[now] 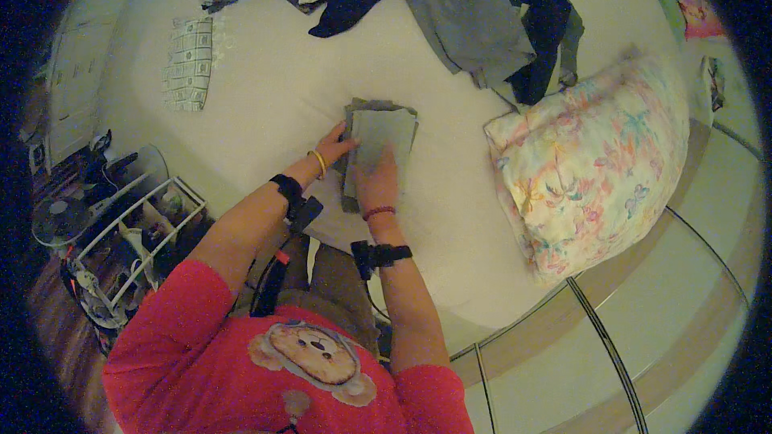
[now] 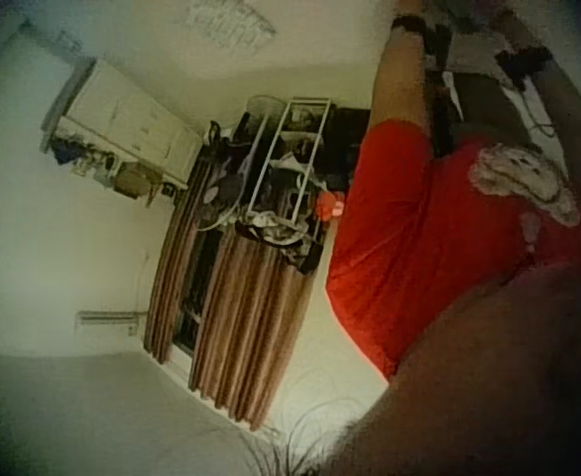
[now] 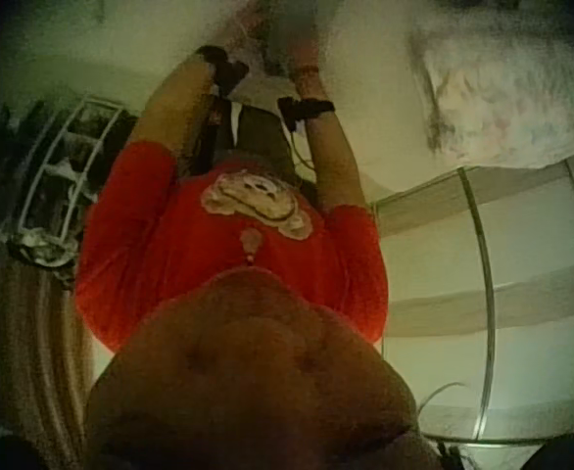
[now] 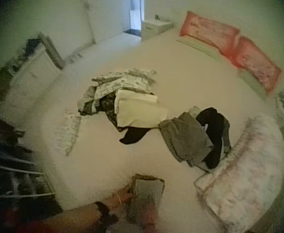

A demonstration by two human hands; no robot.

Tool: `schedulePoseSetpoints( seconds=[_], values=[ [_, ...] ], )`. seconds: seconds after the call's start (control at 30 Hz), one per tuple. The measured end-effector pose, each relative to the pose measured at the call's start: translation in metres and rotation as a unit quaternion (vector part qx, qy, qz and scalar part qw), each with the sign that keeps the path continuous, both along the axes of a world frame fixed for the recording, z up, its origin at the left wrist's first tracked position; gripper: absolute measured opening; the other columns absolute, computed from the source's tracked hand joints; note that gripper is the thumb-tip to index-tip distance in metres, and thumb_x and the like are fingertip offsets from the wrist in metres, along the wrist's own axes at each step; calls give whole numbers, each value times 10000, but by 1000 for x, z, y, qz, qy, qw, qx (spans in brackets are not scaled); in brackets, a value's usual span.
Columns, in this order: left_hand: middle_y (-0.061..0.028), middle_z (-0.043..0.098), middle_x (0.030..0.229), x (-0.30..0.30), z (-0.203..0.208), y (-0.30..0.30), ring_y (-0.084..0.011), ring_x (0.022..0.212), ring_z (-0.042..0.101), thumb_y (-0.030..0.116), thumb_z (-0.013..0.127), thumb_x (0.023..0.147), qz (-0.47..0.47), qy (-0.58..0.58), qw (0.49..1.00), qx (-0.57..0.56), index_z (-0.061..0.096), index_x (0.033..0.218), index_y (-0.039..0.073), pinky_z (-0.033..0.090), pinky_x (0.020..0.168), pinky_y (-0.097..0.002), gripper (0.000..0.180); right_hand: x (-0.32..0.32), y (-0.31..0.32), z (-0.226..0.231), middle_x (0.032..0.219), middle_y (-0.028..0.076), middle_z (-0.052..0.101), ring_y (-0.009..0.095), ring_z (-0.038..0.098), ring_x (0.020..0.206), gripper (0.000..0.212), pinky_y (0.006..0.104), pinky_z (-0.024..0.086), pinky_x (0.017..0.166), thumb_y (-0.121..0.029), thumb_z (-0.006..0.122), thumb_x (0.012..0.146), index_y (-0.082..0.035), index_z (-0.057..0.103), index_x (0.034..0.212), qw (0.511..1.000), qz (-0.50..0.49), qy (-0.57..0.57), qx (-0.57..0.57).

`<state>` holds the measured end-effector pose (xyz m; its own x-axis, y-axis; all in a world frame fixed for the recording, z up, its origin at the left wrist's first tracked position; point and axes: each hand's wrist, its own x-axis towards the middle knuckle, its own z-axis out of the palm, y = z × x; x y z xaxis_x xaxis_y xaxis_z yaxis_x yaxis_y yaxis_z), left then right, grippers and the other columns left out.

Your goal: The person folds several garments on a bed, including a black shirt with red accents, a pair of jeans, and other dark and light-colored items. Each item is smoothed, folded, and stacked in sequence.

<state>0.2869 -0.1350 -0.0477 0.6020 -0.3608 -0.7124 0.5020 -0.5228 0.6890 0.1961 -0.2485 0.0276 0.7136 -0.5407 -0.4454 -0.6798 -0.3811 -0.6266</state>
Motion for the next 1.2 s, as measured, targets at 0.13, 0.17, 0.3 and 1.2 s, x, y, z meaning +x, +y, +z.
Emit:
schedulePoseSetpoints(
  seconds=[0.13,0.17,0.3,1.2],
  values=[
    [-202,481,1259,-21,11,-5,-244,1129,485,295,633,810,-11,23,992,-123,306,1363,25,390,946,-321,697,-12,17,-24,1273,195,460,353,441,1158,699,384,376,964,-208,697,707,-49,386,1312,998,-3,27,-51],
    [-198,491,1247,-24,10,-5,-244,1115,493,279,633,808,23,13,991,-131,315,1355,18,396,935,-320,684,-19,13,-32,1277,191,460,356,441,1157,689,386,376,964,-226,696,708,-71,401,1311,998,-18,-22,-52],
    [-174,528,1197,-27,-5,-1,-243,1040,524,223,637,798,72,23,997,-28,360,1315,1,424,880,-324,628,-39,-30,-55,1174,130,542,249,534,1040,496,347,429,878,-124,635,756,-10,487,1215,990,-35,-33,132],
    [-108,558,1136,37,-2,85,-191,966,563,370,630,815,127,154,979,-49,435,1222,12,475,813,-334,576,41,65,-62,1270,113,487,244,462,1158,481,327,376,966,-180,592,837,-69,445,1281,920,42,-93,378]
  ],
)
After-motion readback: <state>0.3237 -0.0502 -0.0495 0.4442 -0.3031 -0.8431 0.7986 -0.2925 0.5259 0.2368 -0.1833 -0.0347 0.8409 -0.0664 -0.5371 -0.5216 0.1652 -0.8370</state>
